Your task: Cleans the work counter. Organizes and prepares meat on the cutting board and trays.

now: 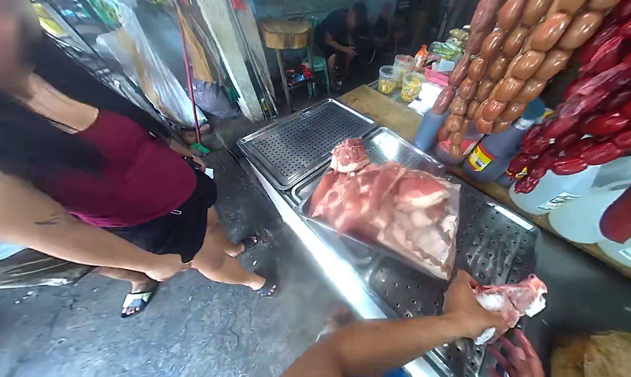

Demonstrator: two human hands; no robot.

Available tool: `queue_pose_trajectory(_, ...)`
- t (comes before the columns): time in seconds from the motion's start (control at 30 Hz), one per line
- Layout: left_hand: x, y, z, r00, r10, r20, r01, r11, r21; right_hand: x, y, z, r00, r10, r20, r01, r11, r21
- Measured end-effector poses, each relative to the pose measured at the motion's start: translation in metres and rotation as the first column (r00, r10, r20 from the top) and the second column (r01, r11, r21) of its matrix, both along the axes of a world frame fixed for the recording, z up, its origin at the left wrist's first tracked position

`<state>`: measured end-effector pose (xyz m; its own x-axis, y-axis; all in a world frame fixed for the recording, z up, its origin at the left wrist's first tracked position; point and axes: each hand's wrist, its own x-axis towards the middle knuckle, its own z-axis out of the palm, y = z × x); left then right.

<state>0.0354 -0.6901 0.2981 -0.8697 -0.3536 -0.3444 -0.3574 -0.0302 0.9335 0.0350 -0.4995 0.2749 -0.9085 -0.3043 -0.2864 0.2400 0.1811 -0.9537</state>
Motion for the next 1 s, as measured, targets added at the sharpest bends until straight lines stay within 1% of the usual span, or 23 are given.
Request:
queue_pose_trajectory(0.07,-0.014,0.012,-0.001,0.998,-0.065,0.007,0.065,0.997,-0.051,-0.01,-0.016,-0.004,0.998,-0.06,0.004,0.06,0.998,-0.03)
queue_pose_trajectory(0.1,-0.017,0.012,0.007,0.995,-0.1,-0.003,0.099,0.991,-0.09,-0.016,-0.023,-0.008,0.995,-0.096,0.009,0.096,0.992,-0.077)
queue_pose_trajectory(0.13,-0.017,0.006,0.021,0.99,-0.13,-0.046,0.122,0.981,-0.152,-0.023,-0.032,-0.012,0.991,-0.132,0.004,0.131,0.983,-0.125)
queue_pose_trajectory(0.2,0.0,-0.018,0.063,0.958,-0.159,-0.238,0.093,0.959,-0.267,-0.026,-0.055,0.002,0.988,-0.153,0.002,0.152,0.975,-0.16)
queue_pose_trajectory(0.23,0.014,-0.038,0.084,0.922,-0.141,-0.36,0.026,0.952,-0.306,-0.029,-0.065,0.007,0.989,-0.146,-0.005,0.143,0.976,-0.164)
queue_pose_trajectory(0.27,0.027,-0.065,0.102,0.88,-0.101,-0.464,-0.077,0.933,-0.351,-0.04,-0.074,0.003,0.99,-0.138,-0.024,0.133,0.978,-0.159)
queue_pose_trajectory(0.3,0.04,-0.1,0.117,0.845,-0.041,-0.534,-0.205,0.897,-0.393,-0.053,-0.084,-0.001,0.991,-0.125,-0.049,0.118,0.984,-0.133)
queue_pose_trajectory(0.33,0.051,-0.141,0.126,0.827,0.034,-0.561,-0.333,0.834,-0.44,-0.066,-0.095,-0.003,0.989,-0.122,-0.081,0.113,0.988,-0.104)
queue_pose_trajectory(0.37,0.058,-0.188,0.127,0.827,0.121,-0.549,-0.429,0.766,-0.479,-0.078,-0.106,-0.004,0.985,-0.126,-0.117,0.12,0.991,-0.059)
queue_pose_trajectory(0.4,0.062,-0.239,0.121,0.833,0.22,-0.507,-0.493,0.712,-0.501,-0.089,-0.119,-0.005,0.98,-0.132,-0.151,0.134,0.991,0.0)
queue_pose_trajectory(0.43,0.063,-0.29,0.108,0.832,0.345,-0.434,-0.539,0.683,-0.493,-0.1,-0.131,-0.004,0.974,-0.13,-0.184,0.144,0.988,0.061)
queue_pose_trajectory(0.5,0.06,-0.384,0.065,0.799,0.554,-0.235,-0.593,0.658,-0.464,-0.121,-0.153,-0.003,0.965,-0.118,-0.236,0.162,0.972,0.173)
queue_pose_trajectory(0.53,0.059,-0.417,0.044,0.786,0.604,-0.135,-0.586,0.658,-0.473,-0.13,-0.163,-0.002,0.961,-0.113,-0.251,0.169,0.962,0.216)
queue_pose_trajectory(0.57,0.055,-0.441,0.027,0.786,0.617,-0.047,-0.558,0.674,-0.483,-0.139,-0.172,0.001,0.962,-0.103,-0.251,0.168,0.954,0.249)
queue_pose_trajectory(0.63,0.042,-0.466,0.01,0.812,0.578,0.087,-0.461,0.725,-0.512,-0.153,-0.184,0.006,0.963,-0.085,-0.256,0.159,0.946,0.283)
queue_pose_trajectory(0.7,0.026,-0.469,0.01,0.81,0.568,0.144,-0.407,0.722,-0.56,-0.16,-0.189,0.015,0.953,-0.091,-0.288,0.184,0.932,0.314)
queue_pose_trajectory(0.8,0.007,-0.474,0.014,0.79,0.603,0.11,-0.445,0.688,-0.573,-0.158,-0.182,0.018,0.946,-0.166,-0.279,0.256,0.91,0.327)
queue_pose_trajectory(0.87,-0.004,-0.478,0.021,0.81,0.584,0.06,-0.441,0.674,-0.593,-0.144,-0.179,0.014,0.94,-0.218,-0.263,0.299,0.898,0.323)
queue_pose_trajectory(0.9,-0.01,-0.48,0.026,0.832,0.554,0.035,-0.419,0.668,-0.614,-0.134,-0.178,0.01,0.93,-0.229,-0.287,0.319,0.891,0.323)
queue_pose_trajectory(0.93,-0.018,-0.481,0.033,0.861,0.508,0.014,-0.383,0.668,-0.638,-0.123,-0.179,0.008,0.914,-0.234,-0.331,0.343,0.881,0.327)
queue_pose_trajectory(0.97,-0.028,-0.483,0.04,0.897,0.442,-0.002,-0.332,0.67,-0.664,-0.112,-0.181,0.007,0.888,-0.214,-0.408,0.362,0.872,0.329)
queue_pose_trajectory(1.0,-0.043,-0.486,0.044,0.933,0.361,-0.013,-0.267,0.663,-0.699,-0.101,-0.187,0.008,0.84,-0.175,-0.513,0.377,0.869,0.321)
